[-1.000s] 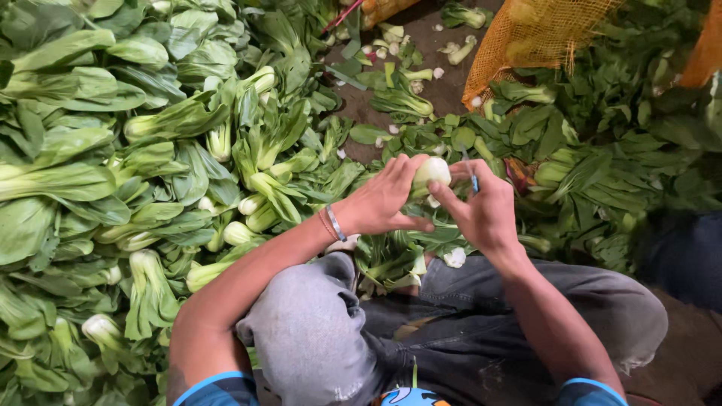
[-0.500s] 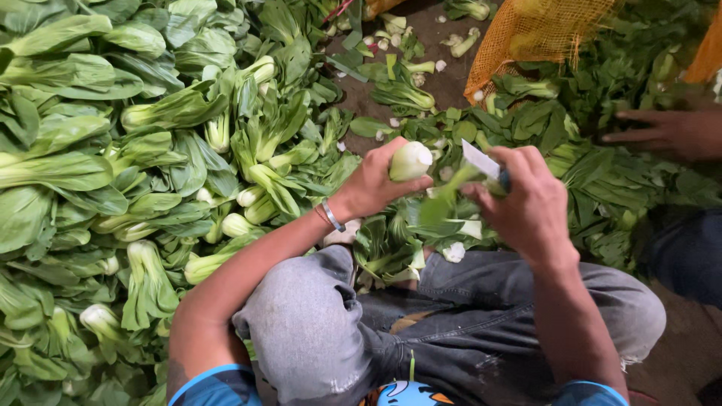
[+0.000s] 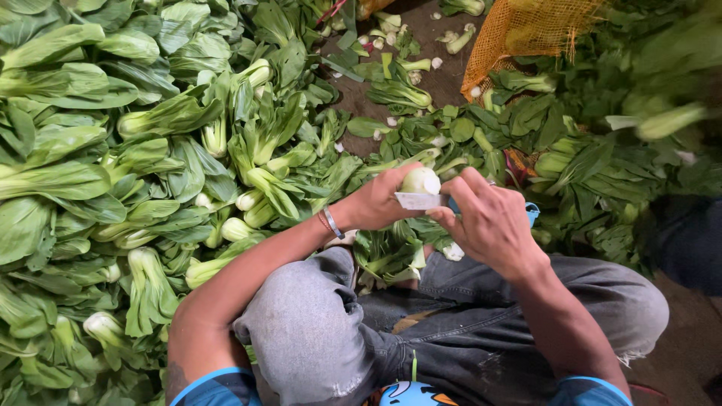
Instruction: The person sits on the floor among piles of leafy green vegetables and uses a small knife to cut root ends off bok choy heads one at a time. They toss each trimmed vegetable into an orange mesh sack beside them and reach for the next one from the pile.
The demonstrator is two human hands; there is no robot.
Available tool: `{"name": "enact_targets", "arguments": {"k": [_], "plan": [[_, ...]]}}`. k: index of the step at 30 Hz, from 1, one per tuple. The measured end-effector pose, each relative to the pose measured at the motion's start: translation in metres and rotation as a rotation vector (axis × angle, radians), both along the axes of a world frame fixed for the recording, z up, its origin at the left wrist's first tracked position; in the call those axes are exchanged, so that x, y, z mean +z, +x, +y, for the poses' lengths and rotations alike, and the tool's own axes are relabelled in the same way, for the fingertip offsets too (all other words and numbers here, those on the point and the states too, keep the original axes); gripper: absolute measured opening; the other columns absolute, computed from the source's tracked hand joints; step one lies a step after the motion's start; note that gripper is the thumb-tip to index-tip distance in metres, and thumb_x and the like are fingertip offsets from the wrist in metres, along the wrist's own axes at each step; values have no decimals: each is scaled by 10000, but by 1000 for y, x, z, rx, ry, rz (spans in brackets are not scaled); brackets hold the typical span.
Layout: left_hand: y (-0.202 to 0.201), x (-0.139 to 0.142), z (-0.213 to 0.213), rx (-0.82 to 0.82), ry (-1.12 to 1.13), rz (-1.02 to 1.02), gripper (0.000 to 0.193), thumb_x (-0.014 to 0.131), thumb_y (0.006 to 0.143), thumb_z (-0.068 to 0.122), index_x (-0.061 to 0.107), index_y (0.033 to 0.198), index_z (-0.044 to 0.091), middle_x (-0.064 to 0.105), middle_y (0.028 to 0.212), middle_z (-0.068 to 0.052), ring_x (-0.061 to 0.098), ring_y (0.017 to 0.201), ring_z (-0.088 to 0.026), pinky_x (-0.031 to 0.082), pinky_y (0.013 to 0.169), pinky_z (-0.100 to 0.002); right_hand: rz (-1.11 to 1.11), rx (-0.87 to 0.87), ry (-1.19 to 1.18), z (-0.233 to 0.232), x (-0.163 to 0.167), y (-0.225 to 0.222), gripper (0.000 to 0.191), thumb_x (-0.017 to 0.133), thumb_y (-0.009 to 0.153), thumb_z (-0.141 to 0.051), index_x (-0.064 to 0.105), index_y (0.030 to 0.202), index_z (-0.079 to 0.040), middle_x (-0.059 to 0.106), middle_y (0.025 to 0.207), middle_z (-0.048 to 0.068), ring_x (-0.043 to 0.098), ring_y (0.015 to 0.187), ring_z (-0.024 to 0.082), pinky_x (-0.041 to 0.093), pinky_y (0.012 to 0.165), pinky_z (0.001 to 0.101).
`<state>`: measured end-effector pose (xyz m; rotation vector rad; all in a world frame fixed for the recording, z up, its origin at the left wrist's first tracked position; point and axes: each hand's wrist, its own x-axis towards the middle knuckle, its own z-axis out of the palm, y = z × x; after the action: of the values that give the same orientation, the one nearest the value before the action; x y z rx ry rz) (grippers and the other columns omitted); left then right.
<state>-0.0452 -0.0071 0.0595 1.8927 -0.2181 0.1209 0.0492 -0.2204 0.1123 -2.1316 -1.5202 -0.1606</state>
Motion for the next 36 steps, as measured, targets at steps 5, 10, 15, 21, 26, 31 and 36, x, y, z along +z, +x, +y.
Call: {"name": "enact_targets", "arguments": {"k": [5,10,15,21,26,31,36], "plan": [[-1,10,-1,-41,59,-37,290,772,937,176,611,1152,67,710,970,-48,705,912,-146,557,813,-310,-13,-24,-22,0,-2,-5,400,660,934,-466,591,940,-71,524,821,100,590,599,310,458,525,426],[-3,13,-4,-153,-145,-68,453,735,962,219,562,1343,46,696,1117,-35,655,990,-134,546,890,-318,21,-116,4,-1,-10,17,330,596,1002,-387,564,950,-63,553,868,118,598,661,333,467,569,450],[-4,7,-1,-48,36,63,295,803,962,254,648,1135,71,689,921,12,648,841,-100,559,779,-299,179,-230,-75,-18,-46,75,269,571,1098,-292,535,985,-50,576,884,186,577,805,433,470,690,500],[3,-24,32,189,-299,-61,513,789,937,297,486,1285,71,643,1082,-25,603,929,-112,556,765,-316,478,-144,-249,-49,-139,134,372,690,892,-246,580,1203,-74,678,913,182,614,812,336,524,747,447],[-52,-79,88,785,-739,42,414,763,904,244,522,1145,9,700,949,-105,694,764,-179,588,663,-351,441,64,-439,-48,-211,189,272,619,1026,-259,652,1224,-75,729,1123,127,701,1008,271,523,867,417],[-192,-158,88,1161,-1344,98,343,645,925,273,576,1175,48,684,912,-81,738,800,-235,620,685,-370,372,-108,-788,-36,-243,180,282,642,1003,-272,664,1207,-78,729,1111,139,698,998,294,526,853,433],[-334,-158,69,1147,-1336,-51,521,593,1077,435,641,1143,-80,725,952,-162,688,784,-234,581,707,-350,333,-206,-862,-15,-250,160,293,664,980,-286,677,1189,-81,728,1099,150,696,988,316,528,838,449]]}}
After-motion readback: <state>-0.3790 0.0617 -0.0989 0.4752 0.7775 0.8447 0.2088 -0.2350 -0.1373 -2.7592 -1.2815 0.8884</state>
